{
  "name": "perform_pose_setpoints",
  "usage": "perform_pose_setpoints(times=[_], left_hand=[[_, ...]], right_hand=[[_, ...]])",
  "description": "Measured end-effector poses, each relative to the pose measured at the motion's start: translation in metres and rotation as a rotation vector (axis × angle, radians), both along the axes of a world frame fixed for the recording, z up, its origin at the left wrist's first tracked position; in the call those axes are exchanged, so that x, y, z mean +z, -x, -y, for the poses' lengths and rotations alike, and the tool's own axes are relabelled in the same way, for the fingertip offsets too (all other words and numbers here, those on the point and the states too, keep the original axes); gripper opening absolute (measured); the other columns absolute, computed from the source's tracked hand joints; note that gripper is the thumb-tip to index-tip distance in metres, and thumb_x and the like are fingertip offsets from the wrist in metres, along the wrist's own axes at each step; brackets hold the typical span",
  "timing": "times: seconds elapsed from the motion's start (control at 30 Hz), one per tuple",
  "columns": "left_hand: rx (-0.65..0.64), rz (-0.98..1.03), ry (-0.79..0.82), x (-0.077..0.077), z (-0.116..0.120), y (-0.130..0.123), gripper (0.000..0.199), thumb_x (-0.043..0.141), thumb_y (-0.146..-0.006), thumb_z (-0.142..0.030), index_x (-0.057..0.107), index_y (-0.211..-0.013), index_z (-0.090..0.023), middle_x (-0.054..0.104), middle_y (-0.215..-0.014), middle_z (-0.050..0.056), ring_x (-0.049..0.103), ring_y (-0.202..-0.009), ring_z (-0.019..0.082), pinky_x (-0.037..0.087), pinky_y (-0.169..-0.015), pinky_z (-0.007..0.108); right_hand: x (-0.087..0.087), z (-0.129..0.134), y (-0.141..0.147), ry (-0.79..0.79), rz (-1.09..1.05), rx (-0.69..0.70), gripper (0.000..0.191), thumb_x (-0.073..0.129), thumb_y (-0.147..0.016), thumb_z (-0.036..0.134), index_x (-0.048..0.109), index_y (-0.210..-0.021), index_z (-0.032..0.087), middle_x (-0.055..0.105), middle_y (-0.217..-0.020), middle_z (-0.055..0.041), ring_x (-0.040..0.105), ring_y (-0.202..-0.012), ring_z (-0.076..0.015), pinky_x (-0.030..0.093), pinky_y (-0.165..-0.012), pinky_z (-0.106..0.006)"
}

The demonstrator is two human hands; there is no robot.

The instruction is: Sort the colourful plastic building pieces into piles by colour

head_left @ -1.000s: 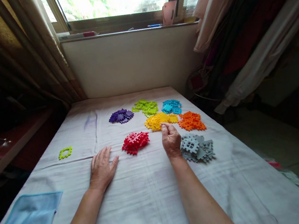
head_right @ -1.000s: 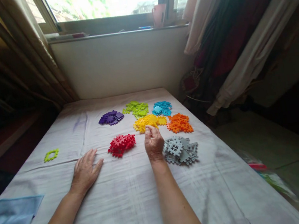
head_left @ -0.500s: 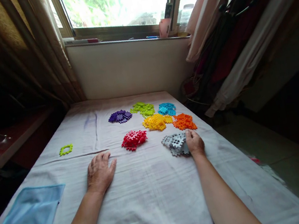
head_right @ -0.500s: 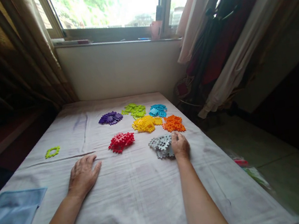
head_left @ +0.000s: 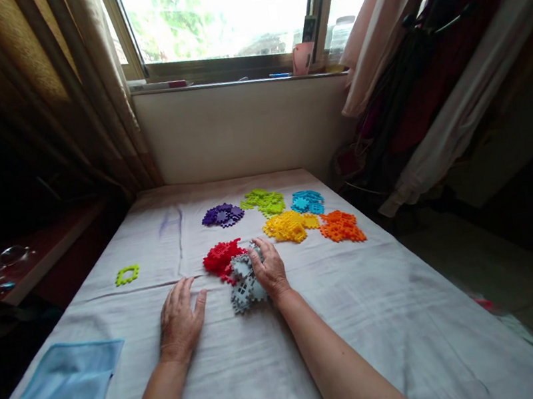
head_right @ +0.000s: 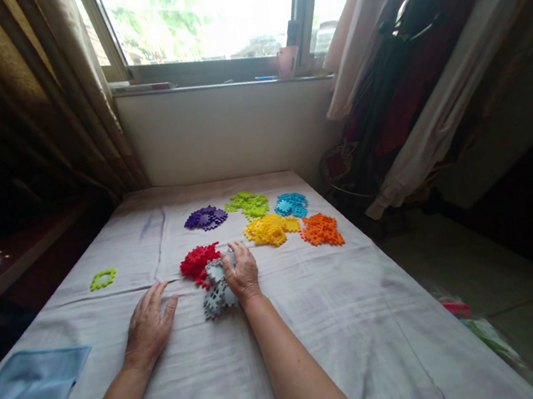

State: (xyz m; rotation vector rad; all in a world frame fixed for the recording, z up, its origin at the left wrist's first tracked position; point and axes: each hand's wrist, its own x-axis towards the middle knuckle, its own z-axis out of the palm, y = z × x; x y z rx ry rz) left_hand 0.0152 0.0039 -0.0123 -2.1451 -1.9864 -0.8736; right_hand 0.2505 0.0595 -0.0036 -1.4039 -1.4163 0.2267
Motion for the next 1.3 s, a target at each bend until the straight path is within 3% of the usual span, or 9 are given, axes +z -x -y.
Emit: perform_pose_setpoints(times=[0.13,0.3,0.37,0.5,0.77,0.93,1.0,1.13,1.3], left_hand=[[0.003,0.045,-0.016,-0.005,-0.003,0.004,0.053,0.037,-0.094,-0.049,0.054,-0.134,-0.019,0.059,-0.139,0.014,0.053,-0.130,0.028,0.041,-0.112,0.045],[0.001,0.054,-0.001,-0.004,-0.004,0.003,0.055,0.036,-0.094,-0.052,0.052,-0.136,-0.020,0.059,-0.138,0.013,0.054,-0.130,0.028,0.042,-0.112,0.046],[-0.005,0.050,0.000,-0.004,-0.005,0.003,0.055,0.036,-0.094,-0.053,0.052,-0.136,-0.021,0.060,-0.138,0.013,0.054,-0.130,0.028,0.042,-0.111,0.046],[-0.007,0.079,-0.006,-0.006,-0.007,0.006,0.057,0.035,-0.094,-0.055,0.053,-0.135,-0.020,0.060,-0.138,0.014,0.055,-0.129,0.028,0.045,-0.110,0.046],[0.037,0.172,-0.047,-0.003,-0.018,0.011,0.056,0.034,-0.095,-0.057,0.053,-0.134,-0.021,0.057,-0.141,0.013,0.053,-0.132,0.026,0.042,-0.113,0.043],[0.073,0.184,-0.056,0.003,-0.043,0.015,0.064,0.030,-0.094,-0.062,0.056,-0.130,-0.016,0.055,-0.141,0.018,0.053,-0.132,0.030,0.041,-0.114,0.046],[0.080,0.207,-0.065,0.004,-0.049,0.016,0.065,0.032,-0.093,-0.063,0.058,-0.128,-0.016,0.057,-0.138,0.018,0.054,-0.131,0.030,0.042,-0.113,0.046],[0.079,0.262,-0.091,0.004,-0.051,0.018,0.061,0.036,-0.093,-0.062,0.060,-0.126,-0.018,0.061,-0.135,0.015,0.056,-0.128,0.027,0.043,-0.113,0.044],[0.107,0.329,-0.063,0.006,-0.044,0.019,0.060,0.038,-0.092,-0.063,0.061,-0.125,-0.018,0.061,-0.136,0.013,0.056,-0.129,0.027,0.042,-0.114,0.043]], right_hand=[[0.020,-0.024,-0.073,-0.048,0.135,-0.107,0.038,0.046,-0.093,0.040,0.070,-0.115,0.019,0.067,-0.125,-0.0129,0.056,-0.122,-0.0250,0.041,-0.108,-0.043],[0.029,-0.046,-0.221,0.372,0.174,-0.638,0.047,0.044,-0.092,0.040,0.068,-0.126,0.016,0.059,-0.135,-0.0193,0.053,-0.124,-0.0323,0.040,-0.102,-0.048],[0.026,-0.050,-0.251,0.521,0.184,-0.654,0.051,0.043,-0.093,0.042,0.066,-0.129,0.016,0.061,-0.132,-0.0212,0.056,-0.117,-0.0337,0.043,-0.096,-0.048],[0.016,-0.057,-0.241,0.585,0.213,-0.537,0.042,0.051,-0.091,0.045,0.074,-0.117,0.023,0.073,-0.111,-0.0154,0.064,-0.101,-0.0303,0.046,-0.088,-0.043],[-0.003,-0.045,-0.122,0.289,0.320,-0.083,0.034,0.057,-0.089,0.044,0.073,-0.113,0.025,0.074,-0.117,-0.0078,0.065,-0.109,-0.0261,0.043,-0.102,-0.046],[0.017,-0.067,-0.111,0.063,0.228,0.293,0.040,0.050,-0.092,0.049,0.072,-0.115,0.025,0.071,-0.123,-0.0071,0.063,-0.117,-0.0233,0.046,-0.105,-0.041],[0.033,-0.095,-0.137,0.058,0.242,0.177,0.042,0.049,-0.092,0.050,0.073,-0.113,0.023,0.070,-0.123,-0.0099,0.061,-0.120,-0.0265,0.043,-0.108,-0.045],[0.051,-0.156,-0.208,0.370,0.280,-0.376,0.054,0.047,-0.092,0.047,0.062,-0.134,0.016,0.054,-0.143,-0.0189,0.048,-0.134,-0.0344,0.037,-0.111,-0.052],[0.029,-0.202,-0.254,0.664,0.237,-0.514,0.062,0.036,-0.096,0.056,0.050,-0.146,0.024,0.052,-0.145,-0.0182,0.047,-0.135,-0.0351,0.036,-0.109,-0.056]])
